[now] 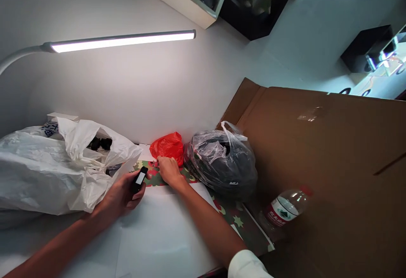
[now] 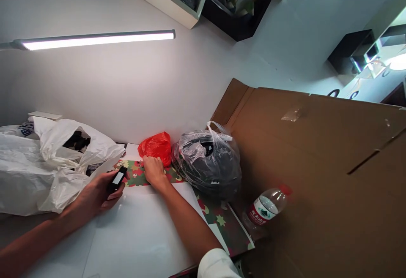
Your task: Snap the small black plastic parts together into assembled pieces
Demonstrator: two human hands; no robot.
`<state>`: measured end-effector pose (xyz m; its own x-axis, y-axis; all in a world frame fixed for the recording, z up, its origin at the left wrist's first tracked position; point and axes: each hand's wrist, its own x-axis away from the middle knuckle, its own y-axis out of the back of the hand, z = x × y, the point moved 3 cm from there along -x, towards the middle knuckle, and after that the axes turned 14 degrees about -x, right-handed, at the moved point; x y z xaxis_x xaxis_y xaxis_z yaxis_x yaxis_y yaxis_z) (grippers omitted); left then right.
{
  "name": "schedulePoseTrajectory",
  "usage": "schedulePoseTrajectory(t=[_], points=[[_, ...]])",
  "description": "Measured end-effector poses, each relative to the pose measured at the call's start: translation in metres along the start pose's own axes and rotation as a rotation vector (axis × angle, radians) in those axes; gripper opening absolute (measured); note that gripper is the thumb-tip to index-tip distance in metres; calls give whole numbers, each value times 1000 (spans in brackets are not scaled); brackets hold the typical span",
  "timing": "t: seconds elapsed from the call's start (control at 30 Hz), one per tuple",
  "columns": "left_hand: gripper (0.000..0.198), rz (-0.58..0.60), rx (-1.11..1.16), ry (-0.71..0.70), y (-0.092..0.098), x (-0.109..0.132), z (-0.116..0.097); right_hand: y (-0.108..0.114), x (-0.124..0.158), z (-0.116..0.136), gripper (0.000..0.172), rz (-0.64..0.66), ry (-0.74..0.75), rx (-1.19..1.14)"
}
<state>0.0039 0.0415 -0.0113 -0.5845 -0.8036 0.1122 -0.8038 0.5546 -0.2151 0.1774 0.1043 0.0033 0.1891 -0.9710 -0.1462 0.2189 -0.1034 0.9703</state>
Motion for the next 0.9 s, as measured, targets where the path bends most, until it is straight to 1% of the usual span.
schedulePoseTrajectory(t=[0.13, 0.2, 0.3, 0.5, 0.63, 0.77, 0.83, 0.9], points=[[43, -19, -10, 64, 3, -1, 5, -2, -3, -5, 22, 11, 8, -3], [40, -47, 6, 52, 3, 0, 5, -3, -3, -6, 21, 8, 13, -13], [42, -72, 15, 52, 3, 1, 6, -4, 0, -3, 21, -5, 20, -34], [46, -80, 33, 11, 0, 2, 6, -4, 3, 2, 22, -8, 32, -66], [52, -90, -13, -2, -2, 7, 1, -5, 3, 4, 21, 2, 34, -76], [52, -95, -74, -8, -3, 9, -1, -2, 6, 7, 21, 5, 37, -88], [51, -119, -103, -14, -3, 7, 0, 0, 7, 9, 21, -4, 36, -101], [53, -167, -142, -37, -4, 5, -2, 0, 9, 9, 21, -12, 36, -117]])
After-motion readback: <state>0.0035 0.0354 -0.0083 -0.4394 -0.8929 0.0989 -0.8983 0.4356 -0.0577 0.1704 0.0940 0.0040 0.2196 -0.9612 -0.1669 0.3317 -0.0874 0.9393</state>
